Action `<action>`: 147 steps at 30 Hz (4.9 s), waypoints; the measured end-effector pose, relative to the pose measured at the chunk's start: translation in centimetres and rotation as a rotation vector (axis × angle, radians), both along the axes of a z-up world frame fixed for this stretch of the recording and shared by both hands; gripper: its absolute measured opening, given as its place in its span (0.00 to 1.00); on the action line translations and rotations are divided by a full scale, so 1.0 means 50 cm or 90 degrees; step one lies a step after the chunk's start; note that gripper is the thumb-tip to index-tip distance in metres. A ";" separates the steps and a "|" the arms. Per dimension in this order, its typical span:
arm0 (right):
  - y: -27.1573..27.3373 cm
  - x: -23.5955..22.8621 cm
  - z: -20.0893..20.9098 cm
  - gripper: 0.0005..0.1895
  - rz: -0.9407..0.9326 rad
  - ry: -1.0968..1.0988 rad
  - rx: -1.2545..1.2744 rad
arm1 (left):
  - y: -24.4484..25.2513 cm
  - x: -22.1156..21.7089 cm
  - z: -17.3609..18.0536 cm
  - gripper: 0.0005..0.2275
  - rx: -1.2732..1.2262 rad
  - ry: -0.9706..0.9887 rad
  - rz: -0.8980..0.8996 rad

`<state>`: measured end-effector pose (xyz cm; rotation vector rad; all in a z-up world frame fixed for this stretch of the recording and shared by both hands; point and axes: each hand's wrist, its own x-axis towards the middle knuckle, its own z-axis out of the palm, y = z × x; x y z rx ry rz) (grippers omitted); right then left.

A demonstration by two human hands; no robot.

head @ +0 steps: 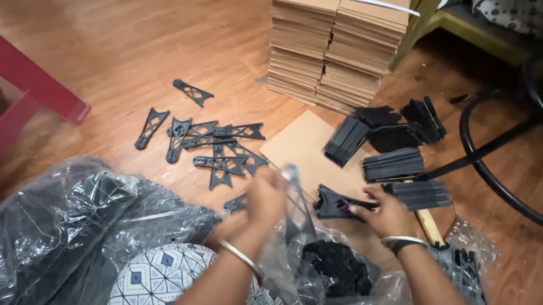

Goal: Assembling small black plastic frame components and applying circular stickers.

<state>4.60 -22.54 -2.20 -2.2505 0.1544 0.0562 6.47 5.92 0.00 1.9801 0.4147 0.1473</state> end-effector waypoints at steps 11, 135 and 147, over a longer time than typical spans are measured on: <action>-0.009 -0.004 0.066 0.25 0.071 -0.003 -0.508 | 0.011 -0.024 0.128 0.43 0.257 0.015 -0.239; 0.143 -0.046 -0.081 0.07 -0.137 0.047 0.468 | -0.096 -0.050 -0.035 0.07 -0.239 0.042 -0.194; 0.234 0.118 -0.003 0.23 0.023 -0.086 -0.135 | 0.144 0.102 0.019 0.35 0.287 -0.294 0.232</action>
